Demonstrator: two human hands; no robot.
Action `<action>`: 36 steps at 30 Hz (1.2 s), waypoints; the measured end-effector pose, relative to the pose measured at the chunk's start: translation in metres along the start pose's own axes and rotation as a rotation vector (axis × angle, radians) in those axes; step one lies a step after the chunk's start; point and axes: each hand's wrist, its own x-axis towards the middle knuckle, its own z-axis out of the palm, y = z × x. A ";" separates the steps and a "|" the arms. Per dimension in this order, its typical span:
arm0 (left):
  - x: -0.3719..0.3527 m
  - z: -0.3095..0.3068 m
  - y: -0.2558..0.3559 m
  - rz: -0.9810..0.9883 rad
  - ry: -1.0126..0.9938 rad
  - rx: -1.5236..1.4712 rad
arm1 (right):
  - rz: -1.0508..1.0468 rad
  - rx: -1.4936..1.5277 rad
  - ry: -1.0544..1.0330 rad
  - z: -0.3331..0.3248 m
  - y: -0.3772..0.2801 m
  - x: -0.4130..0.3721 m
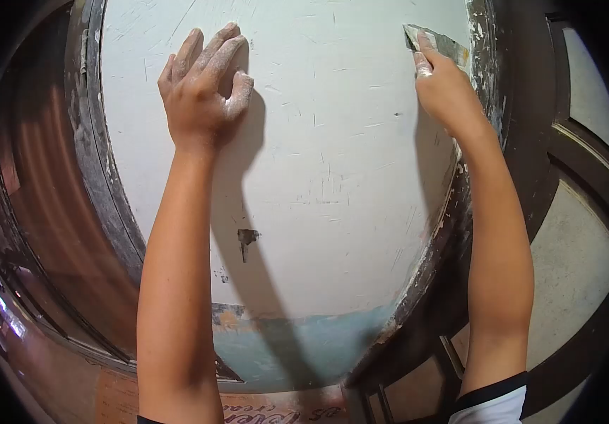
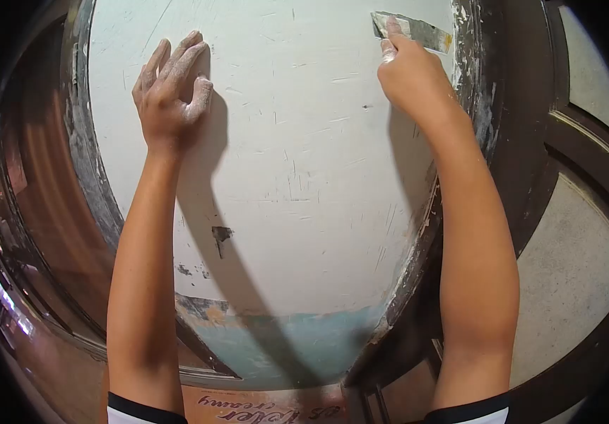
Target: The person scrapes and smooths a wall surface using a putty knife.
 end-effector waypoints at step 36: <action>-0.003 0.004 -0.003 -0.037 -0.010 -0.007 | -0.027 -0.041 0.033 0.020 0.003 -0.018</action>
